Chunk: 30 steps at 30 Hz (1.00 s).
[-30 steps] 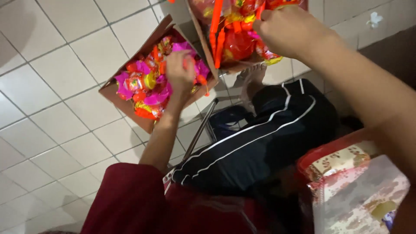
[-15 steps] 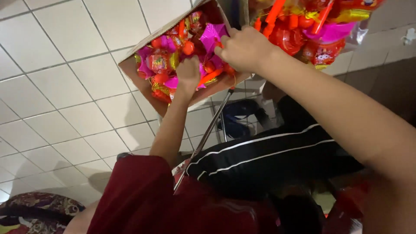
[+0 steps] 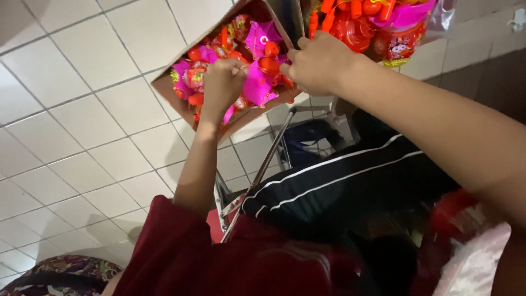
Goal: Assembling a decorative plastic lantern by connecting the body to a handle and inserting internal components.
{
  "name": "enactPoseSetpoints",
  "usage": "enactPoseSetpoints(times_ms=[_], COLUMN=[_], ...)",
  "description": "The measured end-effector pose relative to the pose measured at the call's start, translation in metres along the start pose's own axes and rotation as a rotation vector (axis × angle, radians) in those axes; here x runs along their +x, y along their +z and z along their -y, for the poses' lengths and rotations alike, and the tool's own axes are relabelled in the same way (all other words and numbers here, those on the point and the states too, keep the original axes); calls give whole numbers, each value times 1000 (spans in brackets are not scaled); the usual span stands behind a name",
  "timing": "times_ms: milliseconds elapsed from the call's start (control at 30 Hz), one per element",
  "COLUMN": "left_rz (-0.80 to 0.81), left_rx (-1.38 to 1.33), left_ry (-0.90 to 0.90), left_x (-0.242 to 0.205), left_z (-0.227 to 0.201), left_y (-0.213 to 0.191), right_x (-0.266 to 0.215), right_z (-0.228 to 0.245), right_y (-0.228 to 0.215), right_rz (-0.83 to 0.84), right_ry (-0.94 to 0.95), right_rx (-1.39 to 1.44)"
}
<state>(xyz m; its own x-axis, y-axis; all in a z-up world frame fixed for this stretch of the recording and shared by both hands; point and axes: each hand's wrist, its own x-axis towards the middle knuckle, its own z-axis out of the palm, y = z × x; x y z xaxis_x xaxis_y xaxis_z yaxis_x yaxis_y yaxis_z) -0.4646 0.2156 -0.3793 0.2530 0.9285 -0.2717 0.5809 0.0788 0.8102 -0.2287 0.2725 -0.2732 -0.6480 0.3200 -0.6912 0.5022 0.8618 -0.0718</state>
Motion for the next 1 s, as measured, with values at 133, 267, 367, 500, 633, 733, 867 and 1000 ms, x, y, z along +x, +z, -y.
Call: enactPoseSetpoints(times_ms=[133,267,367,500,633,733,867,1000], left_rz=[73,123,101,146,67,11,9,428], left_rx=[63,-34,-193,-474,-737,-766,-645,-534], left_ry=[-28,-61,38,83,216,469,710,981], left_x=[-1,-18,-36,-49,-63,-75,-98,-86], left_z=[-14,-87,-132,-173,-227,-279,-348,-401], left_y=[-21,-80,-117,-143,-162,-173,-172,-120], right_x=[-23,-55,-78,-109,-147,-204,-303,-398], right_z=[11,31,44,60,65,68,72,87], right_y=[-35,-93,-121,-145,-151,-162,-150,-110], right_rz=[-3,90,12,-246,-533,-794,-1057,-1306], right_ry=[29,156,136,50,12,53,187,182], right_rx=[137,268,463,887,928,844,903,860])
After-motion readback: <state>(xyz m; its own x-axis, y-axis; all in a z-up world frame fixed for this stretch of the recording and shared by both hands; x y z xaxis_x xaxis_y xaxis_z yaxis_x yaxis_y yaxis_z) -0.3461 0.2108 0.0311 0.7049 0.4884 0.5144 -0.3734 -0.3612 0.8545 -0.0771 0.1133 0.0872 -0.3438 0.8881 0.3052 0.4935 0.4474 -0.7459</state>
